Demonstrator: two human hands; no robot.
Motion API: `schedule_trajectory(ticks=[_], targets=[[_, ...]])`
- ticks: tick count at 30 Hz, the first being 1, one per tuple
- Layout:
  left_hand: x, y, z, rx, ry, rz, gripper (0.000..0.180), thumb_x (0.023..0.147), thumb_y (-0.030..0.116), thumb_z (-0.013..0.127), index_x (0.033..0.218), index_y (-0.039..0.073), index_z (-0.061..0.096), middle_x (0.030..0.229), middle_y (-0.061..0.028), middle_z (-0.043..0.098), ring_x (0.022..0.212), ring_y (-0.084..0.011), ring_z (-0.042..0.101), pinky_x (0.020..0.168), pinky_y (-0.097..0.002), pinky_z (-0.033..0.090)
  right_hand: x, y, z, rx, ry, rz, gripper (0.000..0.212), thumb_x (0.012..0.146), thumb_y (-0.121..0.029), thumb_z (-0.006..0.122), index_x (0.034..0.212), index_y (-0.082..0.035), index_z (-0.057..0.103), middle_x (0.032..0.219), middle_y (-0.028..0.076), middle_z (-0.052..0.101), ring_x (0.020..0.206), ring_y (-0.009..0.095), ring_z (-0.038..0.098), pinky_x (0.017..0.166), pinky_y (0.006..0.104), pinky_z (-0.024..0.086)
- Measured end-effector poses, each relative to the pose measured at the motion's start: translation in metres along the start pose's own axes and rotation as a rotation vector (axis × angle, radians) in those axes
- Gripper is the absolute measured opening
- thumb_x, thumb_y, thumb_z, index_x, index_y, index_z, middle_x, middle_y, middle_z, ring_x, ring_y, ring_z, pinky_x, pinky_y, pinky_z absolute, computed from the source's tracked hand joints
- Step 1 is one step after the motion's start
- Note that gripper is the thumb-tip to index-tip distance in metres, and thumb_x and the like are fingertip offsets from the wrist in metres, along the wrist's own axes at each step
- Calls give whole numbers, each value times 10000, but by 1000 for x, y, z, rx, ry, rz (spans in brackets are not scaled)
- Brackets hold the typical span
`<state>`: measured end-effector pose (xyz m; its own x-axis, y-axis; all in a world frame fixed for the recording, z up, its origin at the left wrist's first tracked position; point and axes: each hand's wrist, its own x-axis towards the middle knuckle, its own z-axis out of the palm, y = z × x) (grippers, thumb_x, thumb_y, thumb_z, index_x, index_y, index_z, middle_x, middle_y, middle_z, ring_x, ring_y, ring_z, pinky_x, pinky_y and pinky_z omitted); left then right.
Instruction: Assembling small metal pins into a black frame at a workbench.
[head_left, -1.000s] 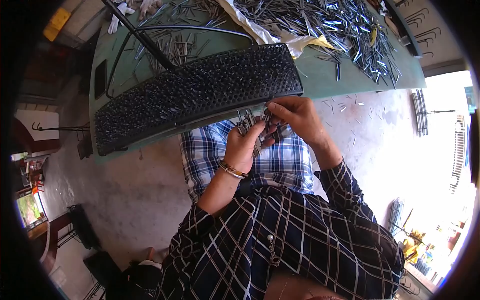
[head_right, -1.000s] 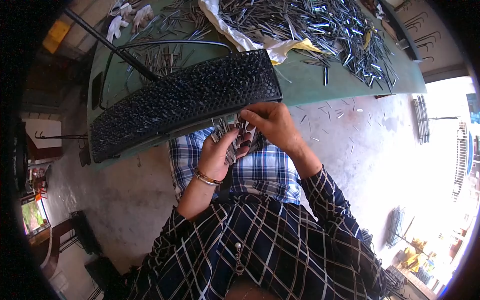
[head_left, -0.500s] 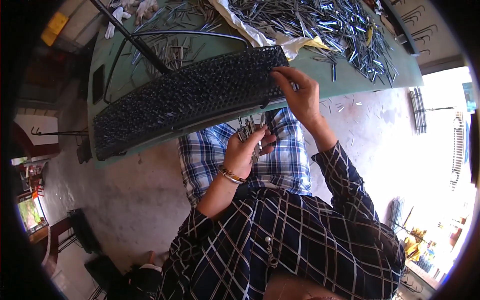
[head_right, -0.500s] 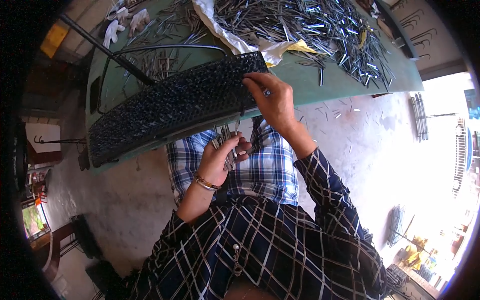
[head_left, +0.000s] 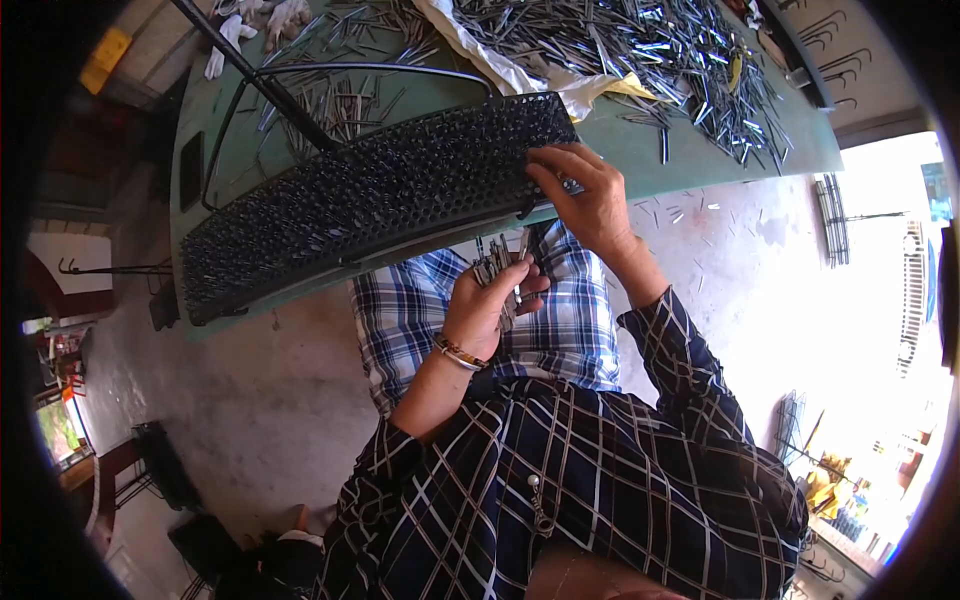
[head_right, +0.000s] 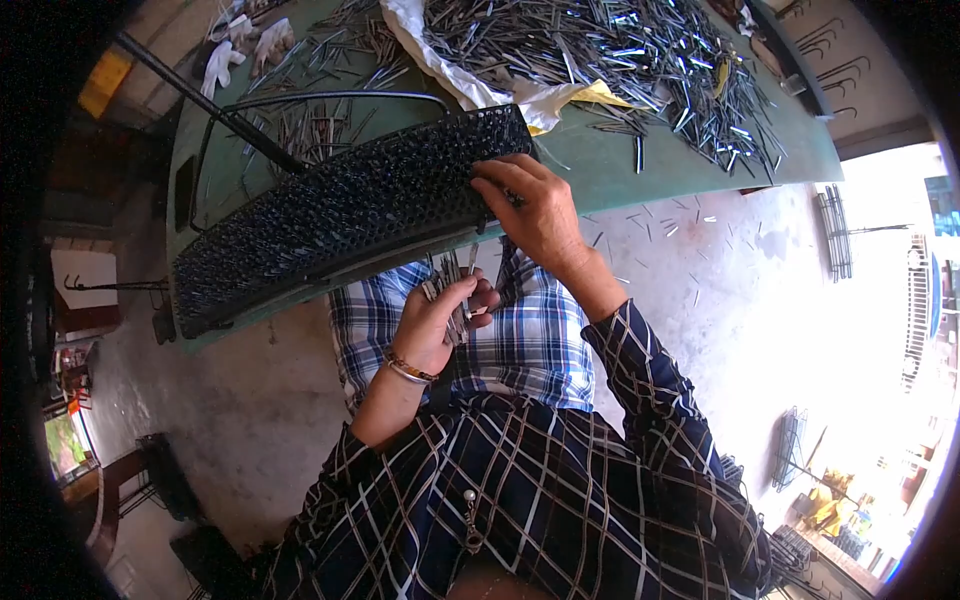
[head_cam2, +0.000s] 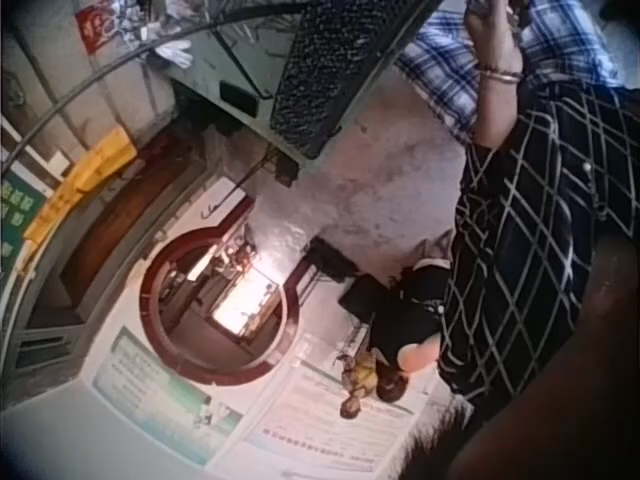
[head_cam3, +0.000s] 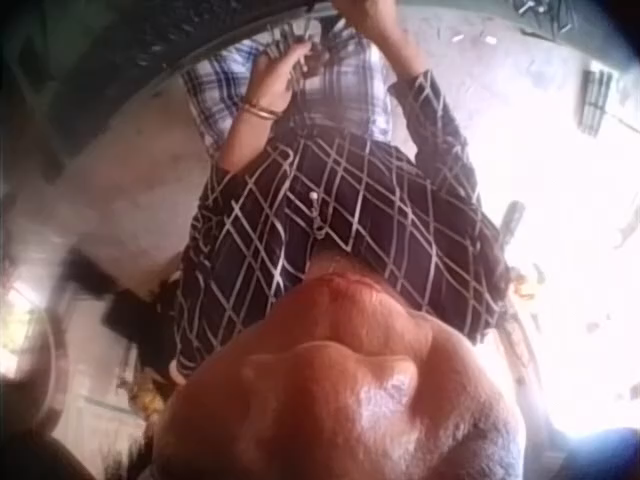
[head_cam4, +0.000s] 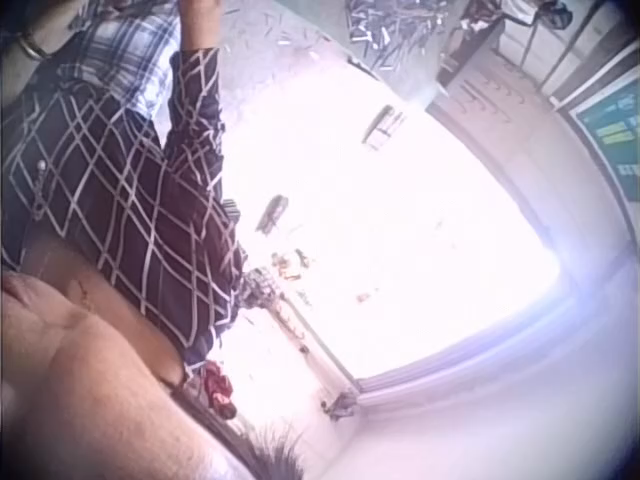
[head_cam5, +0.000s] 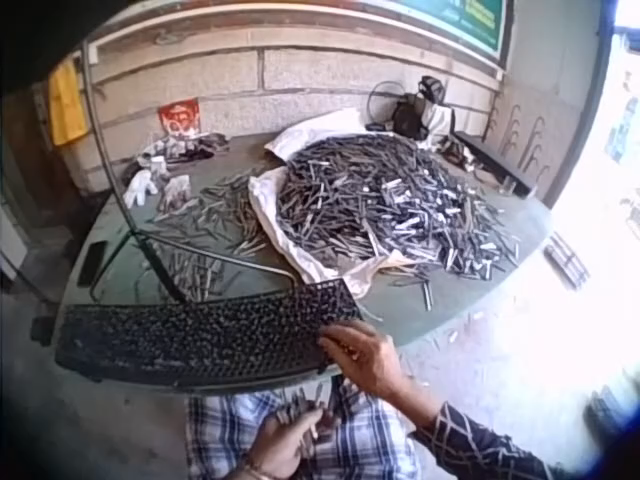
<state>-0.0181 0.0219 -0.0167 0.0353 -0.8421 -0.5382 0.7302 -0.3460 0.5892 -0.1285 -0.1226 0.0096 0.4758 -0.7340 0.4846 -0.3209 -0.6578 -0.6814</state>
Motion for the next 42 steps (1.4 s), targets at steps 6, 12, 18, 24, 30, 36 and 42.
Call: schedule_trajectory(ticks=[6, 12, 18, 24, 30, 36, 42], targets=[[-1, 1, 1, 21, -1, 0, 179, 844, 174, 647, 977, 59, 615, 863, -45, 651, 793, -167, 665, 586, -262, 544, -2, 5, 1, -27, -17, -45, 182, 764, -22, 671, 946, -25, 673, 916, 107, 645, 830, 257, 639, 719, 326, 508], [-2, 1, 2, 59, 1, -2, 178, 844, 190, 646, 967, 63, 623, 859, -41, 655, 767, -156, 660, 561, -253, 524, 1, 4, -1, -230, -71, -243, 175, 765, -30, 669, 940, -27, 669, 921, 116, 629, 812, 286, 622, 707, 337, 504], [-1, 4, 3, 35, -14, 42, 196, 849, 189, 640, 989, 54, 620, 865, -41, 654, 765, -160, 658, 559, -256, 515, -3, -13, -15, 186, -119, 121, 164, 818, -108, 667, 941, 0, 665, 922, 93, 636, 793, 172, 614, 654, 288, 486], [2, 6, 5, 44, -60, 119, 179, 869, 171, 611, 995, 44, 616, 874, -50, 656, 783, -159, 656, 576, -249, 512, -30, -24, -16, 449, -383, 498, 225, 842, -164, 669, 959, 28, 663, 785, 67, 658, 700, 76, 571, 604, 225, 466], [3, 6, 10, 98, -142, 48, 152, 869, 143, 597, 984, 49, 627, 855, -49, 656, 702, -115, 622, 540, -222, 473, -15, -13, -30, 472, -14, 504, 224, 865, -135, 640, 1018, 28, 649, 844, 36, 660, 669, 54, 536, 594, 203, 455], [9, 3, 15, 89, -198, 28, 145, 867, 132, 596, 976, 43, 634, 835, -51, 649, 645, -97, 579, 509, -215, 446, 3, 5, -30, 331, 50, 429, 209, 877, -120, 617, 1028, 20, 652, 848, 28, 663, 663, 55, 536, 596, 196, 452], [6, 3, 10, 69, -136, 40, 171, 866, 125, 598, 997, 19, 628, 811, -49, 632, 643, -94, 570, 508, -207, 438, 11, 8, -29, 74, 35, 146, 186, 835, -55, 628, 1010, 3, 653, 865, 62, 656, 687, 91, 553, 630, 233, 457]])
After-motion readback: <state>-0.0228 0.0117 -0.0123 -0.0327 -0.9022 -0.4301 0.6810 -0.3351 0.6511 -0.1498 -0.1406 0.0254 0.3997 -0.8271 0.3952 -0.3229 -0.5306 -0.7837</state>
